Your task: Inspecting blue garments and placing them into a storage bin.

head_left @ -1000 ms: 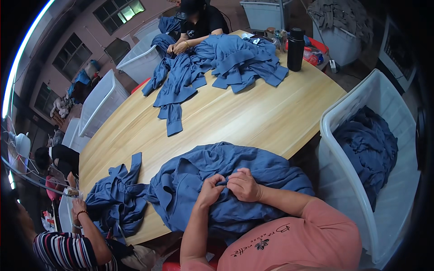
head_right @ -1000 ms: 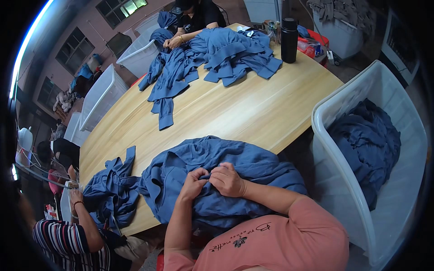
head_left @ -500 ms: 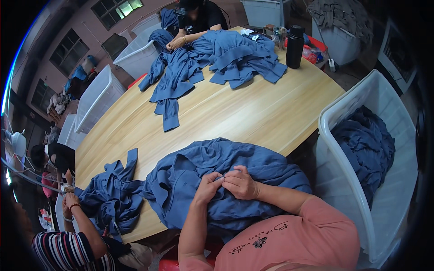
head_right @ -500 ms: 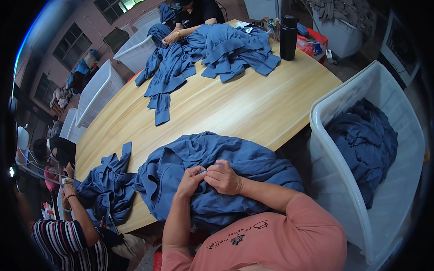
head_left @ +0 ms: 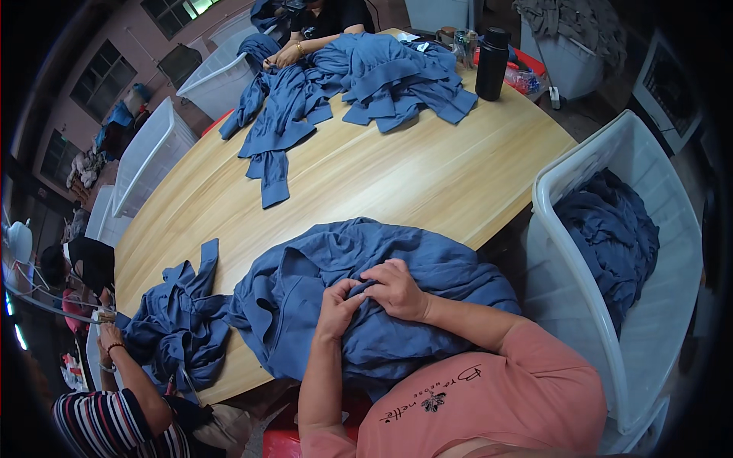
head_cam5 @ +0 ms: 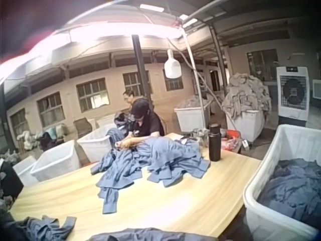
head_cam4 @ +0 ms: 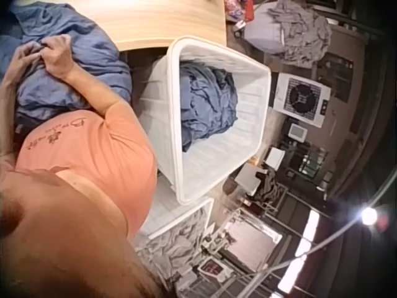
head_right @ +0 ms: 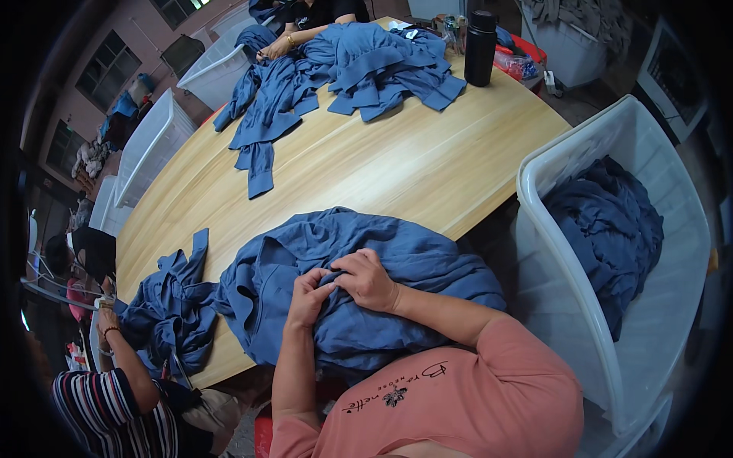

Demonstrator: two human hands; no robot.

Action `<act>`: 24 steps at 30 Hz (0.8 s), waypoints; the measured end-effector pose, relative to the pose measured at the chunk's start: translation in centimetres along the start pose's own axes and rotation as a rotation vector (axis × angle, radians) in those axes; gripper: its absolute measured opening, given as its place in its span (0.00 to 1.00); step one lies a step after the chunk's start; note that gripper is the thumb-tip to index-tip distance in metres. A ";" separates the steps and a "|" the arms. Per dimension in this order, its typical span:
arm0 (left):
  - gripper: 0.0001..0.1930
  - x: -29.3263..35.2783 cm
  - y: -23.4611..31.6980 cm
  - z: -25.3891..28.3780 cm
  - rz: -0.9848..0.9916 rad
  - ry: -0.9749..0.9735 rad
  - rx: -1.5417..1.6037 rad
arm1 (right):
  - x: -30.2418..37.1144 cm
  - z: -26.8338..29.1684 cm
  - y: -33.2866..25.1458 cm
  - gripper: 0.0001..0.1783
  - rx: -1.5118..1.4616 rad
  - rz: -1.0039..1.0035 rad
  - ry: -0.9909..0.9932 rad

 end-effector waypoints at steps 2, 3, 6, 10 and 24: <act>0.06 0.1 0.0 0.6 -0.054 0.084 -0.020 | -0.2 -1.5 1.9 0.03 -0.352 -0.120 -0.125; 0.05 0.1 -0.1 0.8 -0.061 0.118 -0.054 | -0.2 -1.7 2.2 0.01 -0.364 -0.123 -0.145; 0.05 0.1 -0.3 1.1 -0.122 0.162 -0.035 | -0.1 -2.2 3.2 0.03 -0.468 -0.195 -0.155; 0.06 0.2 -0.4 1.5 -0.182 0.224 -0.048 | 0.2 -3.1 4.7 0.05 -0.545 -0.354 -0.157; 0.05 2.5 3.4 -0.2 -0.495 0.574 -0.641 | -0.4 -1.0 1.5 0.07 -0.147 -0.015 -0.024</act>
Point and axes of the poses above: each hand's wrist, its own x-axis away from the middle knuckle, its own z-axis out of the back of the hand, y = z × x, the point moved 9 cm from there along -x, towards the middle knuckle, and after that the axes turned 6 degrees about -y, right-handed, at the moved point
